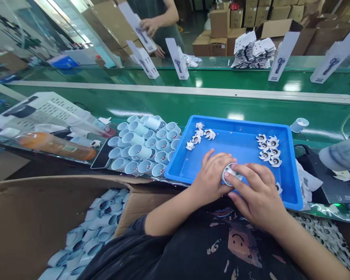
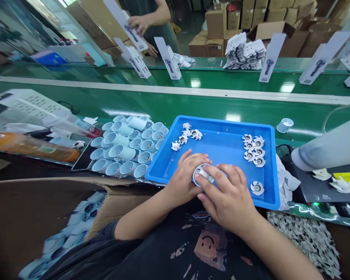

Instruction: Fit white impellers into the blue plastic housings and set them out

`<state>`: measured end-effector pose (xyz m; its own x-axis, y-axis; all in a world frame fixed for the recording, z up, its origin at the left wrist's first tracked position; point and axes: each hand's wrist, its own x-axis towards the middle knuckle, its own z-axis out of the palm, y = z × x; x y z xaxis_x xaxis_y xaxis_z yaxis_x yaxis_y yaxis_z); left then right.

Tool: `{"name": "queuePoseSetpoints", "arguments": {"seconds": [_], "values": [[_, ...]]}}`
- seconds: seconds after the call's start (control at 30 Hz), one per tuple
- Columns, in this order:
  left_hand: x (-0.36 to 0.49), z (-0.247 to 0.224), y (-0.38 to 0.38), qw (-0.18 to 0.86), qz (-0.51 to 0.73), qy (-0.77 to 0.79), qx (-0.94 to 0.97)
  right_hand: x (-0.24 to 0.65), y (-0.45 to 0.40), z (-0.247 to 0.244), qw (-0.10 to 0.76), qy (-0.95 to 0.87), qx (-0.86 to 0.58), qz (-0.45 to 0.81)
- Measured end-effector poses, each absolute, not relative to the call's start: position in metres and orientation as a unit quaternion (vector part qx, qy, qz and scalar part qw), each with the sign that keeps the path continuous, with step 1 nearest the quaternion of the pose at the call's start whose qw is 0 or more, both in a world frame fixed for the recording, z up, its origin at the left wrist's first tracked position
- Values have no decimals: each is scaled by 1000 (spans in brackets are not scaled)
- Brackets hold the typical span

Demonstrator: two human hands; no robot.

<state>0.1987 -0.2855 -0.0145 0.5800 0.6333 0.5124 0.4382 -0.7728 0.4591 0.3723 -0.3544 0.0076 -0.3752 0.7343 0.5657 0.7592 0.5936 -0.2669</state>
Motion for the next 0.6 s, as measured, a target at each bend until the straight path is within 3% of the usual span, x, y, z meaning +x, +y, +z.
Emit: {"name": "queuePoseSetpoints", "arguments": {"seconds": [0.07,0.2,0.4,0.6], "values": [[198,-14,-288,138,322,303,886,375,-355,10,325,-817,-470,-75],[196,-9,-279,158,263,284,908,386,-364,8,397,-799,-444,-88],[246,7,-172,151,306,363,867,395,-378,-8,447,-784,-429,-38],[335,23,-96,172,110,472,858,403,-387,-18,456,-793,-399,-73]]}}
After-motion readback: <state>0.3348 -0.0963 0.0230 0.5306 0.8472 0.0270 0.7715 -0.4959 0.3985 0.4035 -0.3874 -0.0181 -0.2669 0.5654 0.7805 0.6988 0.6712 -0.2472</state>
